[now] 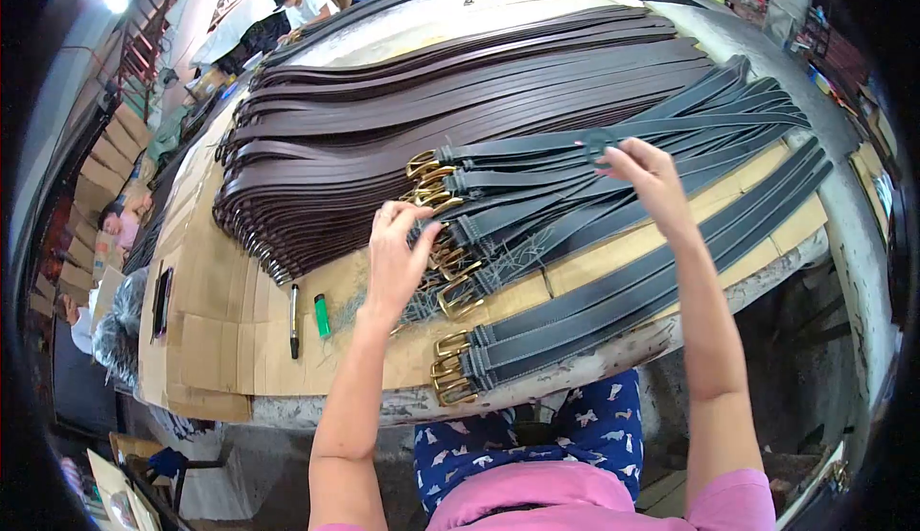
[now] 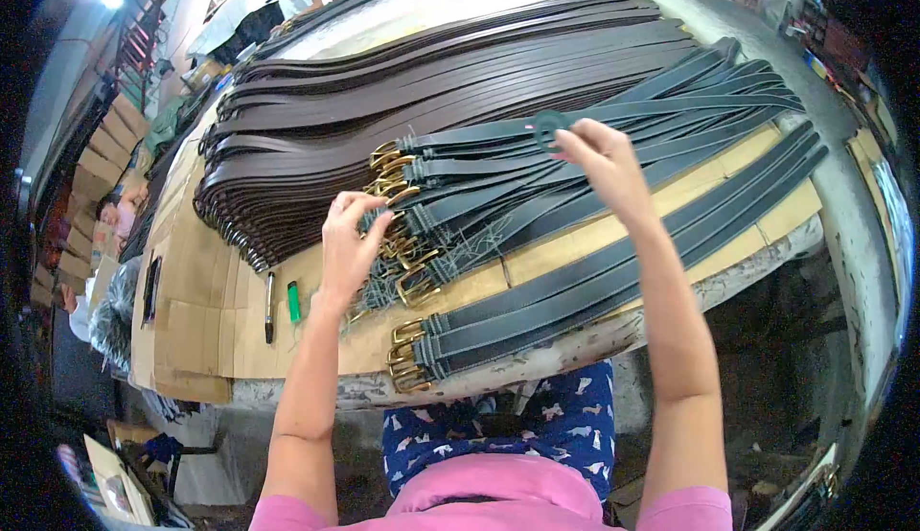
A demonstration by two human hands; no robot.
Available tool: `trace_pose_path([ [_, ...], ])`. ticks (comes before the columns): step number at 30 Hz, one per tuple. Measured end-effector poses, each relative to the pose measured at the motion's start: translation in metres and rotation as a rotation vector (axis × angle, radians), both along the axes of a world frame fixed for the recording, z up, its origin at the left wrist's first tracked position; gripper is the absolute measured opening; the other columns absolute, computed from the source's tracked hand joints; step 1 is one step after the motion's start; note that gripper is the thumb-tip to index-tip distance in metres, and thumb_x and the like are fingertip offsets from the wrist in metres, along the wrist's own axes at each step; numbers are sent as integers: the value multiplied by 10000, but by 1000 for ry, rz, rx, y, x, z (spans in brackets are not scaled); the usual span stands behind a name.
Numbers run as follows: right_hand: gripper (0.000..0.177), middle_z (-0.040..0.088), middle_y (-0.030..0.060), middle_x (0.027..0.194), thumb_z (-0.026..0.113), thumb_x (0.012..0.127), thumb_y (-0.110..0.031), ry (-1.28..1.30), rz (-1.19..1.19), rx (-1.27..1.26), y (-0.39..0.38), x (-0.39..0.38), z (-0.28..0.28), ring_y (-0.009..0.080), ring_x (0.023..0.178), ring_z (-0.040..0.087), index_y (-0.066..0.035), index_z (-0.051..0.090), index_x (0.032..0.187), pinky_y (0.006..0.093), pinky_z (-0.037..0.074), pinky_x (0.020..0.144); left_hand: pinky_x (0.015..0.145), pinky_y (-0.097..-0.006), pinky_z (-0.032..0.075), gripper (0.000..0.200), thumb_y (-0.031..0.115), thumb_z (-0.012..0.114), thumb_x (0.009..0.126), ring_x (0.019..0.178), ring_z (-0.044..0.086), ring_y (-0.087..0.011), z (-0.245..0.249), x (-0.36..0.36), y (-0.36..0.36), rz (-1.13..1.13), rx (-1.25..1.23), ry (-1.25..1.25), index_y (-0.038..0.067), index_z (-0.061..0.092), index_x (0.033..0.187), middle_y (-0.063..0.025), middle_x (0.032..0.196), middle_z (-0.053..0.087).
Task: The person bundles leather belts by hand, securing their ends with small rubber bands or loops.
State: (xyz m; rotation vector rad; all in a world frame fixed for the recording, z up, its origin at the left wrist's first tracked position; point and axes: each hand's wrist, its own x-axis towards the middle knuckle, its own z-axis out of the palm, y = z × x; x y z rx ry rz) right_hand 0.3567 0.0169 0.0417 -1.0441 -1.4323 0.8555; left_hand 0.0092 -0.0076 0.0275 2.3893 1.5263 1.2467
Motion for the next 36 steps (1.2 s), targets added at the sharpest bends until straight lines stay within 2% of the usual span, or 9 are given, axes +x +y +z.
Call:
trace_pose_path([
  [5, 212, 634, 19, 814, 618, 947, -189, 190, 63, -36, 11, -47, -3, 94, 789, 636, 7, 631, 866, 224, 493, 742, 815, -383, 468, 185, 151, 720, 804, 915, 596, -291, -8, 0, 43, -25, -6, 103, 10, 674, 915, -136, 910, 627],
  [8, 202, 630, 14, 805, 616, 940, -183, 230, 130, -65, 13, -70, -8, 88, 774, 619, 2, 633, 861, 228, 495, 745, 817, -374, 464, 200, 166, 734, 786, 885, 583, -278, -2, -1, 49, -25, -113, 120, 11, 671, 896, -119, 861, 608],
  [12, 212, 626, 10, 798, 616, 936, -190, 238, 175, -49, 18, -89, -12, 82, 775, 606, 0, 626, 843, 235, 492, 746, 808, -381, 462, 201, 171, 740, 782, 878, 565, -277, 1, 0, 47, -28, -44, 199, 4, 661, 862, -115, 874, 592],
  [14, 220, 623, 0, 786, 615, 937, -200, 224, 176, -44, 18, -98, -10, 73, 767, 598, -4, 625, 839, 218, 459, 697, 809, -385, 459, 206, 174, 742, 781, 879, 560, -282, 0, -1, 46, -38, -18, 220, 1, 652, 848, -114, 891, 588],
  [18, 221, 611, -10, 766, 614, 939, -203, 218, 189, -40, 20, -112, -7, 62, 758, 591, -11, 620, 829, 208, 420, 648, 836, -404, 455, 103, 103, 694, 801, 939, 562, -315, -5, -5, 57, -92, -93, 40, 15, 657, 839, -139, 938, 600],
  [22, 222, 592, -18, 742, 614, 940, -194, 217, 195, -32, 22, -122, -10, 52, 749, 582, -9, 613, 817, 204, 402, 621, 847, -405, 458, 77, 62, 641, 826, 944, 556, -327, -8, -13, 68, -166, -71, 214, 5, 632, 877, -147, 937, 608],
  [29, 217, 536, -42, 695, 616, 937, -167, 167, 103, 39, 15, -136, -13, 25, 657, 467, 11, 593, 814, 221, 361, 554, 817, -402, 450, 89, 53, 631, 834, 920, 550, -317, 25, -2, 26, -188, -23, 184, -19, 637, 887, -140, 862, 563],
  [32, 222, 516, -42, 680, 613, 937, -166, 183, 123, 23, 13, -143, -32, 28, 638, 422, 16, 580, 816, 233, 349, 537, 783, -396, 455, 85, 40, 646, 824, 880, 561, -317, 13, -3, 12, -189, -45, 156, -21, 642, 883, -139, 834, 561],
  [36, 190, 521, -4, 708, 608, 938, -143, 139, 75, 50, 7, -151, -54, 48, 663, 447, 24, 570, 857, 243, 381, 569, 728, -370, 482, 103, 6, 664, 804, 830, 584, -285, -5, -7, 5, -128, -29, 89, -26, 655, 902, -131, 844, 584],
])
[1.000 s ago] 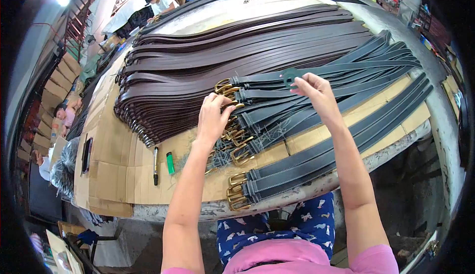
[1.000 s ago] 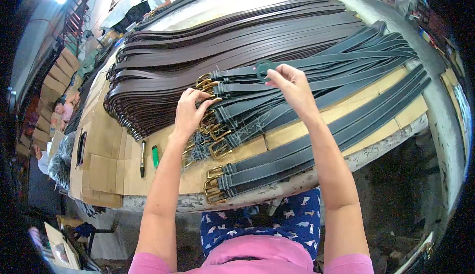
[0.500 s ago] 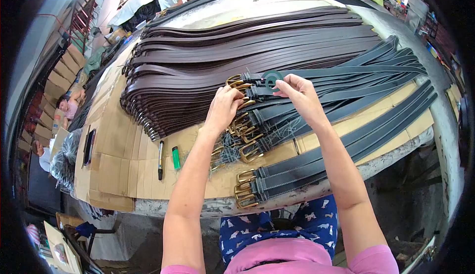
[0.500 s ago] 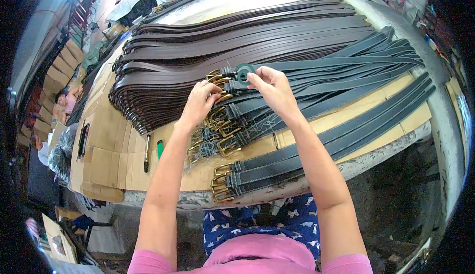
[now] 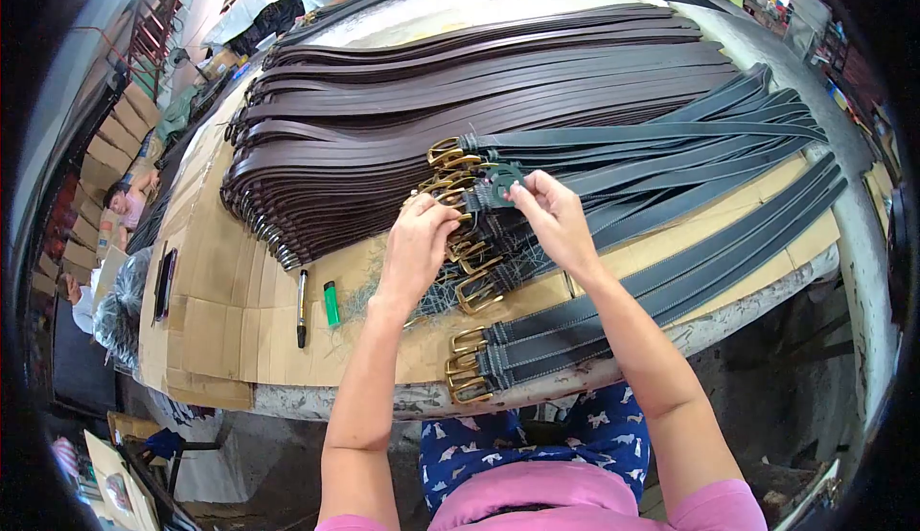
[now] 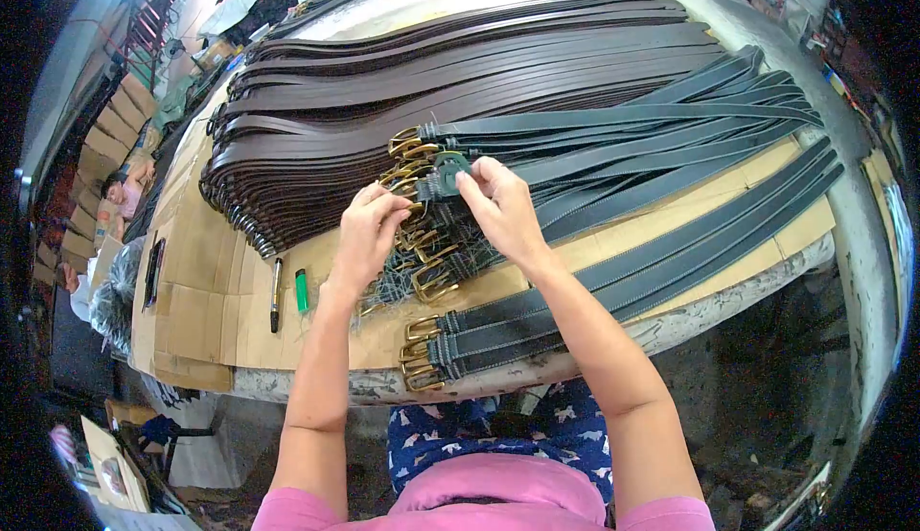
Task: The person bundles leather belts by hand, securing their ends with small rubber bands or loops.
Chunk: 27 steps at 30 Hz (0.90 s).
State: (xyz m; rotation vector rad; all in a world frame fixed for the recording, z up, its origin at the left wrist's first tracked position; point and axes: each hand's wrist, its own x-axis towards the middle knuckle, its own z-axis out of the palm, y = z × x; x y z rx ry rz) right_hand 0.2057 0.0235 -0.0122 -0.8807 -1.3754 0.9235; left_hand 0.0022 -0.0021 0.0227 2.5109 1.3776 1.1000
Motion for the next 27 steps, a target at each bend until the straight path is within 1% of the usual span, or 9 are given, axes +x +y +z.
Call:
trace_pose_path([
  [2, 168, 569, 45, 771, 604, 936, -120, 13, -6, 42, -7, 1, -3, 74, 705, 513, 40, 578, 891, 256, 444, 637, 707, -353, 495, 126, -2, 672, 796, 830, 594, -255, 1, 0, -5, 35, -51, -82, -24, 660, 920, -119, 858, 596],
  [3, 163, 579, 54, 786, 602, 936, -113, 31, -8, 67, -7, 0, -5, 80, 714, 529, 43, 581, 897, 259, 457, 655, 689, -332, 509, 212, 43, 725, 766, 843, 596, -214, 3, 3, -11, 59, -205, -170, -7, 664, 962, -104, 896, 616],
  [5, 139, 604, 87, 837, 597, 928, -83, 20, -4, 45, -12, 1, -1, 113, 742, 577, 56, 588, 920, 273, 485, 704, 695, -329, 510, 274, 81, 759, 739, 846, 593, -209, 8, 9, -16, 50, -83, -113, 6, 664, 985, -101, 917, 621],
  [7, 125, 599, 101, 841, 602, 915, -68, -19, -39, 111, -14, 0, -2, 140, 749, 589, 56, 583, 912, 281, 485, 707, 713, -327, 508, 382, 141, 816, 689, 854, 592, -221, 5, 12, -18, 41, -5, -86, 30, 663, 1020, -108, 945, 628],
  [13, 110, 589, 150, 866, 618, 875, -39, -173, -81, 294, -16, -2, 1, 263, 844, 610, 49, 556, 857, 334, 485, 766, 742, -349, 491, 196, 67, 762, 759, 850, 595, -267, -12, 25, -10, 130, 205, -81, 11, 675, 925, -107, 915, 633],
  [17, 122, 586, 173, 933, 627, 860, -39, -222, -70, 313, -18, -4, 1, 314, 918, 599, 39, 536, 833, 365, 478, 807, 740, -361, 480, 72, 2, 683, 818, 814, 603, -278, -11, 25, -7, 84, 206, -113, -4, 665, 888, -111, 858, 638],
  [20, 132, 608, 155, 994, 632, 865, -42, -240, -66, 307, -20, -5, 1, 273, 940, 599, 29, 532, 814, 332, 462, 844, 739, -350, 480, 58, 5, 660, 837, 793, 607, -278, -10, 22, -4, 106, 101, -168, -16, 657, 891, -118, 829, 640],
  [24, 138, 600, 160, 1024, 633, 862, -52, -271, -42, 282, -21, -3, 0, 283, 982, 590, 24, 530, 809, 348, 455, 869, 700, -323, 482, 62, 33, 630, 886, 750, 627, -230, -9, 23, -3, 119, -22, -301, -26, 642, 901, -121, 812, 651],
  [27, 144, 587, 165, 1023, 635, 856, -57, -278, -36, 294, -21, -3, 1, 303, 974, 582, 24, 527, 806, 362, 457, 856, 678, -320, 480, 87, 64, 628, 903, 734, 628, -216, -8, 24, -2, 128, 0, -262, -24, 631, 902, -120, 810, 654],
])
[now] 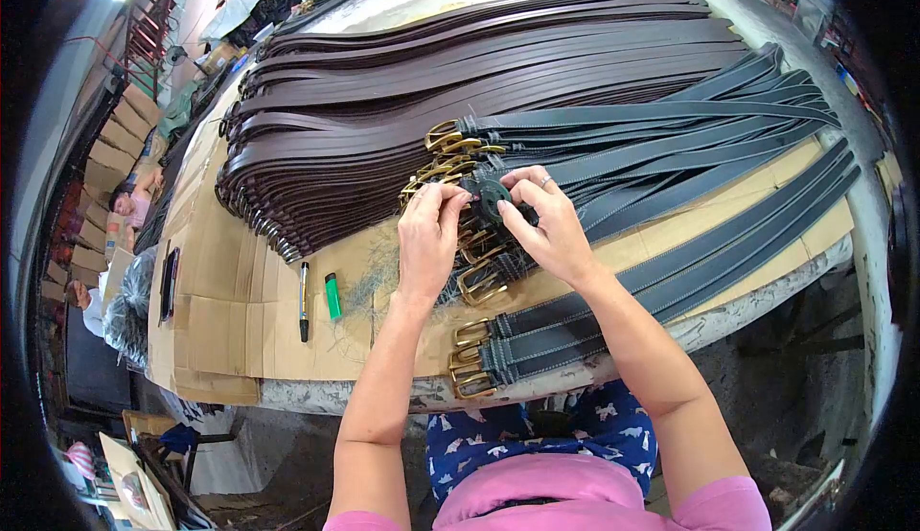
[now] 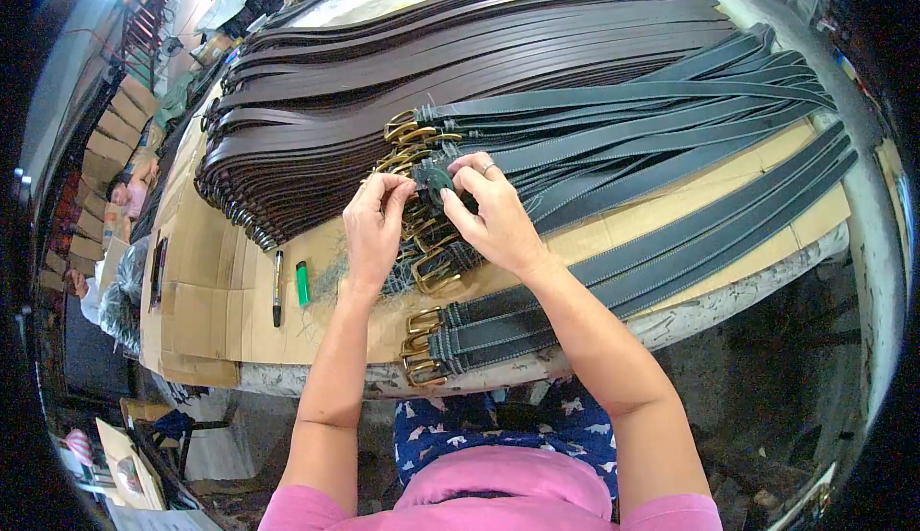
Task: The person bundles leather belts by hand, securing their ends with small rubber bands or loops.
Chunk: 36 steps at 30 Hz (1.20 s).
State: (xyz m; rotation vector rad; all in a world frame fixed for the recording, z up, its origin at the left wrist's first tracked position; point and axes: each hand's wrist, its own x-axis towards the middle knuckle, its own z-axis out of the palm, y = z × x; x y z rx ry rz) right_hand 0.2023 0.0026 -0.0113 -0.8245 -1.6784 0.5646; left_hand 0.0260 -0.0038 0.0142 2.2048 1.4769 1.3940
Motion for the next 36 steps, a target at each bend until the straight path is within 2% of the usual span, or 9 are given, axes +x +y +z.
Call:
trace_pose_path([
  [16, 175, 552, 173, 1003, 633, 848, -53, 2, 30, 33, 2, 0, -2, 322, 942, 558, 27, 497, 774, 383, 456, 836, 642, -322, 466, 119, 92, 637, 909, 699, 597, -203, 3, 4, 0, 40, -2, 28, -23, 608, 897, -114, 781, 628],
  [19, 162, 554, 162, 982, 627, 856, -55, 53, 18, 19, 2, -1, -2, 305, 907, 566, 30, 510, 784, 371, 462, 811, 641, -319, 468, 116, 93, 632, 914, 696, 585, -193, 9, 6, -2, 48, -71, -83, -19, 607, 896, -104, 791, 624],
  [21, 156, 556, 151, 957, 620, 867, -60, 139, 13, -36, 5, 0, -4, 276, 875, 566, 35, 518, 796, 350, 464, 784, 713, -400, 453, 106, 82, 607, 909, 790, 574, -305, 15, 3, 3, 106, -54, -68, -20, 593, 886, -148, 840, 592],
  [23, 156, 557, 137, 925, 612, 882, -69, 259, 17, -136, 11, 1, -11, 231, 838, 564, 40, 526, 811, 319, 464, 751, 812, -402, 433, 73, 63, 599, 895, 911, 551, -307, 21, -3, 15, 103, -16, 40, -9, 611, 902, -144, 897, 597],
  [24, 165, 576, 74, 850, 595, 924, -99, 363, 27, -233, 11, 0, -11, 117, 766, 531, 26, 537, 832, 256, 443, 691, 757, -361, 450, 118, 105, 607, 905, 848, 568, -253, 22, -7, 23, 84, 23, 152, -6, 635, 933, -134, 903, 593],
  [28, 164, 529, -60, 750, 574, 969, -133, 610, 50, -363, 18, 2, -17, 7, 683, 449, -20, 556, 851, 191, 377, 614, 641, -317, 454, 286, 265, 674, 874, 712, 588, -179, 28, -1, 49, 14, -22, 408, -18, 704, 905, -127, 821, 623],
  [31, 176, 497, -60, 734, 574, 967, -134, 647, 18, -368, 18, 5, -14, 10, 689, 448, -21, 555, 834, 199, 378, 603, 570, -313, 433, 372, 336, 732, 807, 602, 570, -158, 49, 20, 56, -86, -414, 352, -35, 722, 806, -124, 676, 633],
  [32, 183, 497, -51, 733, 578, 963, -134, 634, 7, -366, 19, 5, -15, 15, 688, 453, -16, 554, 825, 205, 384, 601, 527, -318, 417, 383, 332, 755, 780, 524, 540, -150, 42, 21, 60, -98, -384, 298, -48, 718, 765, -119, 567, 606],
  [36, 200, 498, -13, 740, 595, 940, -131, 575, -63, -300, 26, 4, -27, 38, 675, 467, 10, 555, 805, 231, 406, 597, 575, -318, 444, 349, 302, 737, 811, 594, 569, -156, 31, 22, 68, -56, -424, 269, -46, 702, 820, -119, 654, 632],
])
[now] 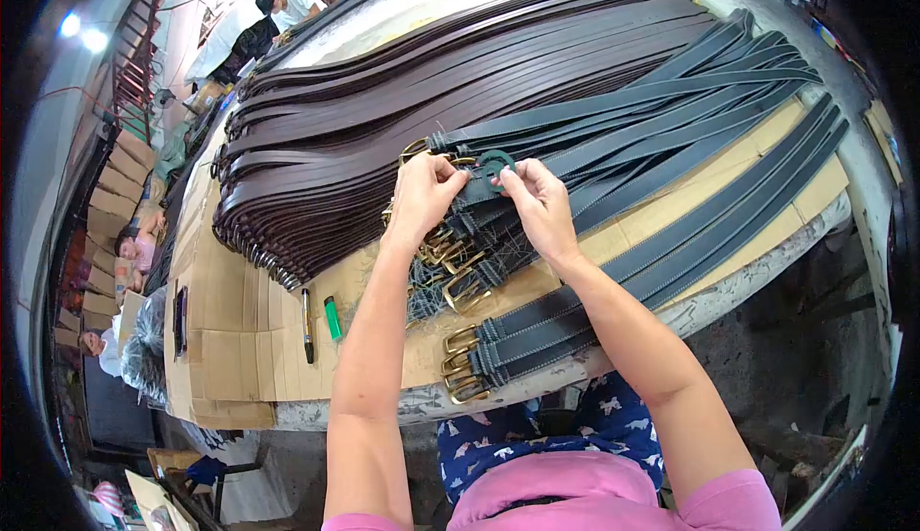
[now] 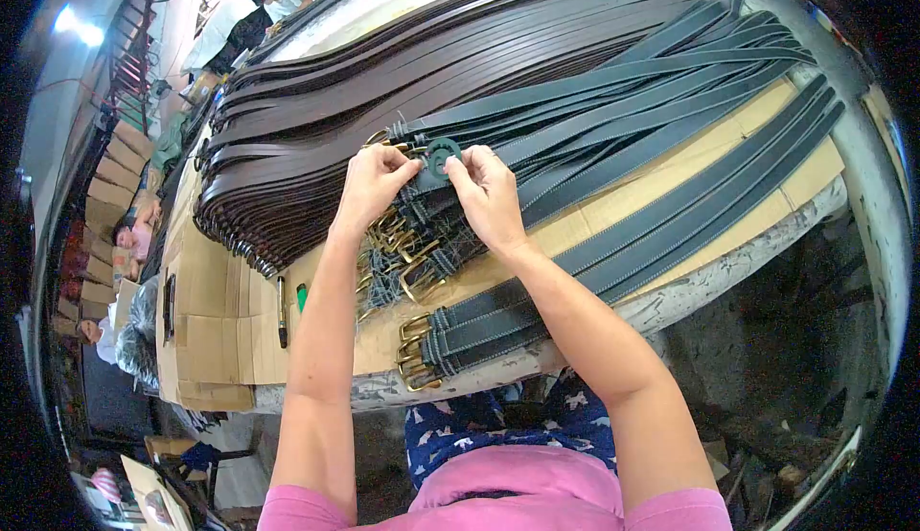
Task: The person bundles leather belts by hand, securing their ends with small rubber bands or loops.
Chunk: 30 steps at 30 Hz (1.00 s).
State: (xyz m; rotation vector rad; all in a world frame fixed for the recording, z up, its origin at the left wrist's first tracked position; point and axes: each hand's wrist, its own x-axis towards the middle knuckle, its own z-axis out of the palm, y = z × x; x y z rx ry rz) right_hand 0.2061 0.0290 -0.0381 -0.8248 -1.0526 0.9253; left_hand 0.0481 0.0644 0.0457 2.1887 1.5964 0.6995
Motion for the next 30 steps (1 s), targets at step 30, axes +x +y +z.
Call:
trace_pose_path([
  [30, 220, 574, 117, 1004, 635, 879, -138, -443, -88, 85, -4, -6, 6, 181, 865, 539, 41, 545, 789, 290, 468, 729, 672, -292, 436, 262, 225, 619, 948, 734, 518, -143, -25, -4, -23, 82, 221, -270, -22, 585, 869, -73, 830, 548],
])
